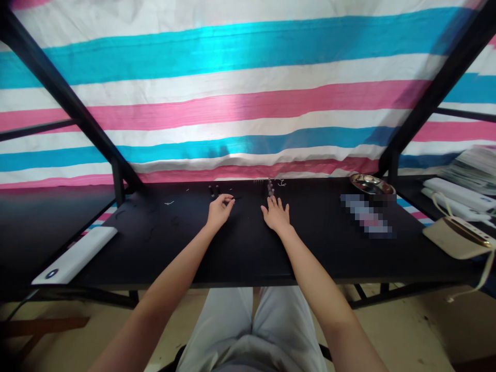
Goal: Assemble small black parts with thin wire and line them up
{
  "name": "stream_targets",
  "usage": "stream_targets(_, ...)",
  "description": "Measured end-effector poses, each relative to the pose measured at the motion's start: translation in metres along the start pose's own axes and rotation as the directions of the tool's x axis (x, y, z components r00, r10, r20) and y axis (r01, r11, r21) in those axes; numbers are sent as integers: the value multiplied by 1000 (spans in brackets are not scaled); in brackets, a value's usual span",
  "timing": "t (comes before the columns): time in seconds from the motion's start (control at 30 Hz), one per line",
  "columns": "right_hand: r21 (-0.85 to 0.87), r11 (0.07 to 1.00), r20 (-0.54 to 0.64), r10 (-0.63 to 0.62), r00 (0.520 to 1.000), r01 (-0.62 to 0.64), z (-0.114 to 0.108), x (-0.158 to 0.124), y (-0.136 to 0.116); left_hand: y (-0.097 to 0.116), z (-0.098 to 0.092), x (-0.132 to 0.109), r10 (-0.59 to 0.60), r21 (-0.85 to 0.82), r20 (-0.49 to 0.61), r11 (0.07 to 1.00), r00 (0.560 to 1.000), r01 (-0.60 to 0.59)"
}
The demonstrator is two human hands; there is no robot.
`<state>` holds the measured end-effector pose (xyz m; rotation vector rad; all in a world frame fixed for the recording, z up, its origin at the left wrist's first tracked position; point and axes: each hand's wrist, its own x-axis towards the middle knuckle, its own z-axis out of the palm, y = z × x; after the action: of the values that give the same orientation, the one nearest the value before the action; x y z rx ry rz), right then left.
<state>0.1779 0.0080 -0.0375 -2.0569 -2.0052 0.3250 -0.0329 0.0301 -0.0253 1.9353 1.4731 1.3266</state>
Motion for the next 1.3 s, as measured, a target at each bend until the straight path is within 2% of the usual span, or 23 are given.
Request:
stream_targets(0.1, 62, 997, -31, -53, 998, 55, -4, -4, -2, 2, 1, 0, -88, -148, 31, 985, 996, 92)
stream_targets(0.17, 115, 984, -64, -130, 989, 137, -7, -6, -5, 2, 2, 0, -139, -236, 52, 961, 989, 147)
stream_targets(0.33, 193, 909, -126, -351, 928, 370, -11, -10, -12, 1, 3, 3, -217, -416, 82, 879, 973, 231)
stream_targets(0.43, 199, 876, -141, -418, 898, 439, -9, -10, -15, 3, 2, 5, -240, -487, 126, 830, 962, 271)
stream_targets(0.57, 177, 865, -139, -450, 882, 469, -7, -10, -15, 9, 0, 4, -242, -538, 185, 786, 953, 304)
stream_targets(0.73, 136, 880, -108, -443, 890, 454, -9, -11, -17, 12, -1, 4, -211, -569, 230, 763, 950, 307)
stream_targets(1.3, 51, 875, -78, -477, 875, 482, -10, -14, -22, 15, -2, 1, -129, -511, 142, 840, 981, 184)
